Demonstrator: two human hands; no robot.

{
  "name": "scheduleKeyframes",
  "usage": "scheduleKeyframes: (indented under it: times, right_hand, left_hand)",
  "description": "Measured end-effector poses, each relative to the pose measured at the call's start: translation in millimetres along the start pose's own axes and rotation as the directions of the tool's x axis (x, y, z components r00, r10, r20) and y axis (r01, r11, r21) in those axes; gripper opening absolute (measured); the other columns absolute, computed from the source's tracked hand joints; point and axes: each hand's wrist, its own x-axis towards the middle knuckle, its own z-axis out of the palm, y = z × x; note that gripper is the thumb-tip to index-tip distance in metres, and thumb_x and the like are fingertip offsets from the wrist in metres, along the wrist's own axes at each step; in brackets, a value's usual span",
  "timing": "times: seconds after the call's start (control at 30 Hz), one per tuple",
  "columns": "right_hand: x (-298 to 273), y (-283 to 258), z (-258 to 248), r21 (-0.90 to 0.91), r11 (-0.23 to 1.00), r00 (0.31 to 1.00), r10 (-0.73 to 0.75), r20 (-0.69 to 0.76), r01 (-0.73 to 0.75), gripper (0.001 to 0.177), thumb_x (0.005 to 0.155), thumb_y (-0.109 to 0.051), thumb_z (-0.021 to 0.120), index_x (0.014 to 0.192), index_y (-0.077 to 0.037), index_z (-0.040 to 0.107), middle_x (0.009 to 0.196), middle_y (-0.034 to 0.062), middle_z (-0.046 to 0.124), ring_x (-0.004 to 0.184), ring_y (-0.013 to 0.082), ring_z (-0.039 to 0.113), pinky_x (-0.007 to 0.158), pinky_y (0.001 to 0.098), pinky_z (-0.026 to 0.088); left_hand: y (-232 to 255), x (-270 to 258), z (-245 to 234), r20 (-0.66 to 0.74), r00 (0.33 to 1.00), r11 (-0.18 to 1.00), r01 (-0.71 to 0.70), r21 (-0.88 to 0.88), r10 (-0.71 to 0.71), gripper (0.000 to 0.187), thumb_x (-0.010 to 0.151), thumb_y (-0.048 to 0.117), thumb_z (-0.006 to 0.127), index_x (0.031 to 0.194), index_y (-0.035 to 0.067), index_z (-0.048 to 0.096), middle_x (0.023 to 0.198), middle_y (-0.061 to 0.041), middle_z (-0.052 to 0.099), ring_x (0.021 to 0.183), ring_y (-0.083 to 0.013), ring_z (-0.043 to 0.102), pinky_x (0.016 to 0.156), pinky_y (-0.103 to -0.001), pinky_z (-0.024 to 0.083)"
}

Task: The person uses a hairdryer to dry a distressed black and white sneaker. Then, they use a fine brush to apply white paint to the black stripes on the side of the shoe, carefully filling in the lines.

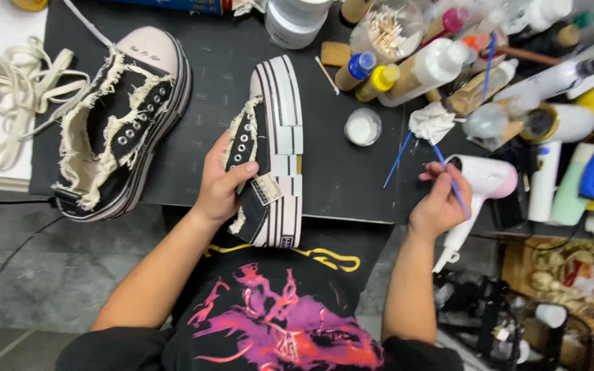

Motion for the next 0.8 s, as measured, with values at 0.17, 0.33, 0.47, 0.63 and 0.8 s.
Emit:
scheduleKeyframes:
  times: [0.17,0.33,0.47,0.63,0.8]
  right_hand:
    - [-2.3,-15.4,0.1,0.082,0.996,0.999,0.041,0.006,-0.041,0.02,0.111,-0.006,0.061,0.123,0.01,0.062,0.108,0.0226,0.072,0.092,0.0259,0.071,0.084,0.0364,0.06]
    - [-6.3,-7.8,-0.9,0.094,0.991,0.995,0.099,0.013,-0.1,0.02,0.111,-0.005,0.061,0.122,0.01,0.062,0.106,0.0237,0.073,0.095,0.0281,0.073,0.083,0.0375,0.061]
    - [1.7,-24.8,9.4,0.12,0.985,0.992,0.12,0.024,-0.122,0.019,0.11,-0.005,0.061,0.122,0.01,0.062,0.106,0.0231,0.072,0.096,0.0287,0.073,0.084,0.0383,0.061]
    - [9.9,-47.8,24.8,0.137,0.979,0.989,0.143,0.049,-0.148,0.019,0.11,-0.004,0.061,0.123,0.01,0.062,0.108,0.023,0.072,0.099,0.0287,0.072,0.087,0.0389,0.06]
    - [15.6,-55.9,30.3,0.17,0.974,0.987,0.136,0.083,-0.148,0.019,0.11,-0.003,0.061,0.124,0.009,0.062,0.111,0.022,0.071,0.102,0.0285,0.072,0.086,0.037,0.06]
  left_hand:
    - [3.9,3.0,10.3,-0.002,1.0,1.0,0.025,-0.018,-0.025,0.064,0.091,0.007,0.065,0.15,-0.007,0.043,0.134,-0.013,0.063,0.121,-0.0196,0.062,0.11,-0.033,0.047]
    - [0.6,1.4,8.3,-0.032,0.999,1.0,0.024,-0.006,-0.025,0.066,0.09,0.008,0.066,0.15,-0.007,0.043,0.135,-0.012,0.063,0.122,-0.0193,0.062,0.111,-0.033,0.047]
    - [0.4,2.4,9.8,-0.032,0.999,1.0,0.022,0.006,-0.022,0.067,0.09,0.009,0.066,0.15,-0.008,0.043,0.135,-0.013,0.063,0.121,-0.0198,0.063,0.11,-0.033,0.048]
    - [-3.6,1.1,3.9,-0.052,0.998,0.999,0.038,0.0,-0.038,0.068,0.09,0.009,0.067,0.15,-0.009,0.042,0.134,-0.015,0.064,0.12,-0.0207,0.064,0.108,-0.033,0.05]
    - [-8.3,-1.0,-1.6,-0.07,0.996,0.998,0.058,-0.011,-0.058,0.07,0.089,0.009,0.069,0.151,-0.008,0.041,0.133,-0.015,0.064,0.118,-0.0212,0.065,0.106,-0.035,0.051]
